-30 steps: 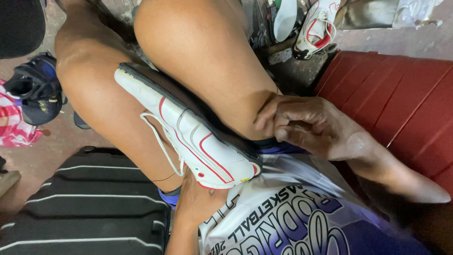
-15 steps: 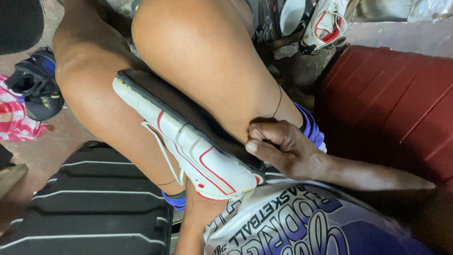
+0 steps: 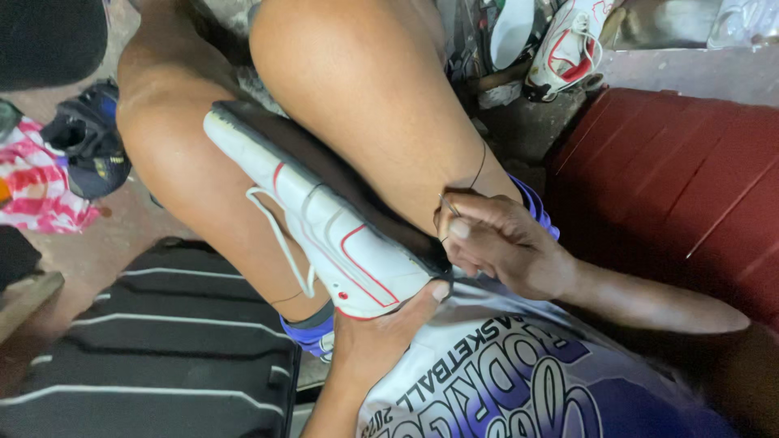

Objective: The person is repairing a white and red soccer shoe by hand. They use a needle and thread to stitch the sole to the upper part of the shoe, repeatedly pulling the thread through the material.

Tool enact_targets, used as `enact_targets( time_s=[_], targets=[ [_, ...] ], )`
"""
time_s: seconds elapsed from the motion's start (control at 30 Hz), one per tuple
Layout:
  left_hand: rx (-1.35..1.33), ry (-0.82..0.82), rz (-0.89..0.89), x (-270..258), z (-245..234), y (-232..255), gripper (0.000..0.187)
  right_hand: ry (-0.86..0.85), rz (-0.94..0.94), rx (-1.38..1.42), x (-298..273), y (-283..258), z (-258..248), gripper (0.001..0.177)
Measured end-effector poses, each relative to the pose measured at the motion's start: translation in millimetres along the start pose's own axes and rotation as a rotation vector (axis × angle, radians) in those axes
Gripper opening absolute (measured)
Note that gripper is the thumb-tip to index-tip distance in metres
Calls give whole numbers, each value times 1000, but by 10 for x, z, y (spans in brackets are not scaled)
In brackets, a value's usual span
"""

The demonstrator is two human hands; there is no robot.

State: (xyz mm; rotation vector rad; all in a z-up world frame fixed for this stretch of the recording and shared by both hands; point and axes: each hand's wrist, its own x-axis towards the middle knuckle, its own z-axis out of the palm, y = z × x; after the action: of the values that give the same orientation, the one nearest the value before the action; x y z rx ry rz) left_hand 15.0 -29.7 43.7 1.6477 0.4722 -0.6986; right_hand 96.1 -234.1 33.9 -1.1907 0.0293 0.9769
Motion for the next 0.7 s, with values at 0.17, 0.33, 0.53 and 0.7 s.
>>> enact_targets(
  time_s=[0.17, 0.33, 0.53, 0.7],
  targets=[
    [-506, -28, 101, -63, -91, -473, 29, 107, -150, -105, -136, -231, -18, 46],
    [-919, 9, 365, 22, -257, -576, 82, 38, -289, -397, -147, -443, -138, 37],
    [-1025, -49, 609, 230, -403, -553, 114, 209, -54, -925, -223, -624, -190, 32],
    [-1017, -57, 673, 288, -473, -621, 111, 273, -407, -962, -234, -661, -64, 29]
  ],
)
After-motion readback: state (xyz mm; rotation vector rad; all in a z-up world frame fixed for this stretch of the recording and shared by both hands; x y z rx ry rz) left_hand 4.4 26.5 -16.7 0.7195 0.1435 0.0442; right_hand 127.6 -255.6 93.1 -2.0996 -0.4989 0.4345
